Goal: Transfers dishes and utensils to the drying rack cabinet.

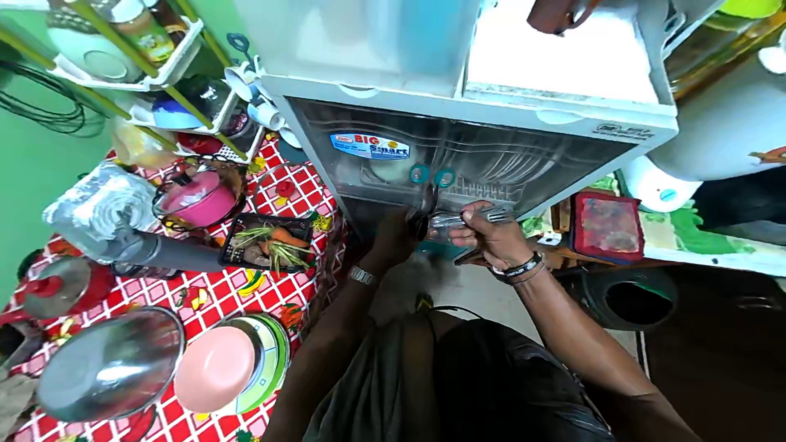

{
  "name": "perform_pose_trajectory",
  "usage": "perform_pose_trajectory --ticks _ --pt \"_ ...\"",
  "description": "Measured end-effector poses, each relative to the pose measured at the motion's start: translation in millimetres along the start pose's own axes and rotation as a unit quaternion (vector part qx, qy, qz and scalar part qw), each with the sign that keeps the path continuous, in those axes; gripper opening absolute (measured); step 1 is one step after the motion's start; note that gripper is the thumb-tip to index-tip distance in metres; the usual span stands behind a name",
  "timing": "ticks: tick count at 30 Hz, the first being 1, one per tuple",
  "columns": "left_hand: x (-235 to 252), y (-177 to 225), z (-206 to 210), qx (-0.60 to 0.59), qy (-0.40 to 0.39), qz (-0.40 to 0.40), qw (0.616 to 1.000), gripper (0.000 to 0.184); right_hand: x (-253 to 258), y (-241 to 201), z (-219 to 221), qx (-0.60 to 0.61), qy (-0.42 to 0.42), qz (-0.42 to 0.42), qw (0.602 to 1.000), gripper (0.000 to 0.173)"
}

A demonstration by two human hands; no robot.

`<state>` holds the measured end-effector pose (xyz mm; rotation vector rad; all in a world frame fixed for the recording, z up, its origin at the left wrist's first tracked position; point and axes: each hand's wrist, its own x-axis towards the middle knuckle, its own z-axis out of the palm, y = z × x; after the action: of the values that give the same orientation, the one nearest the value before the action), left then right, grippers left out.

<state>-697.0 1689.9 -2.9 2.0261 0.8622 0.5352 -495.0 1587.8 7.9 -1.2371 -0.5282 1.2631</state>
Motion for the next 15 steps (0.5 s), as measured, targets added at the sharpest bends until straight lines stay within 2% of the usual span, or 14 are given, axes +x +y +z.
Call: perform_pose_trajectory --ticks 2,4,7,12,15 --pt "18.6 -15.7 25.5 -0.023 0.035 0.035 0.999 0.047 -0.5 2.5 -13.3 0.007 0.064 -0.067 0.996 0.008" --pt "33.2 -24.0 41.3 -0.074 0.108 0.022 0.991 0.058 -1.0 -0.4 -30.9 -0.013 0.104 -0.137 0.985 0.008" --pt "62.0 -31.3 52.1 -0.150 0.207 -0.022 0.966 0.054 -6.2 -11.5 -58.7 -0.058 0.121 -0.189 0.973 0.010" --pt "73.4 -30.3 71.0 -0.198 0.205 -0.058 0.957 0.041 -4.1 -1.8 -74.0 -0.126 0.136 -0.163 0.969 0.009" --pt "27.9 -23.2 57.0 -0.225 0.165 -0.127 0.952 0.044 1.3 14.0 -60.6 -0.173 0.137 -0.142 0.965 0.011"
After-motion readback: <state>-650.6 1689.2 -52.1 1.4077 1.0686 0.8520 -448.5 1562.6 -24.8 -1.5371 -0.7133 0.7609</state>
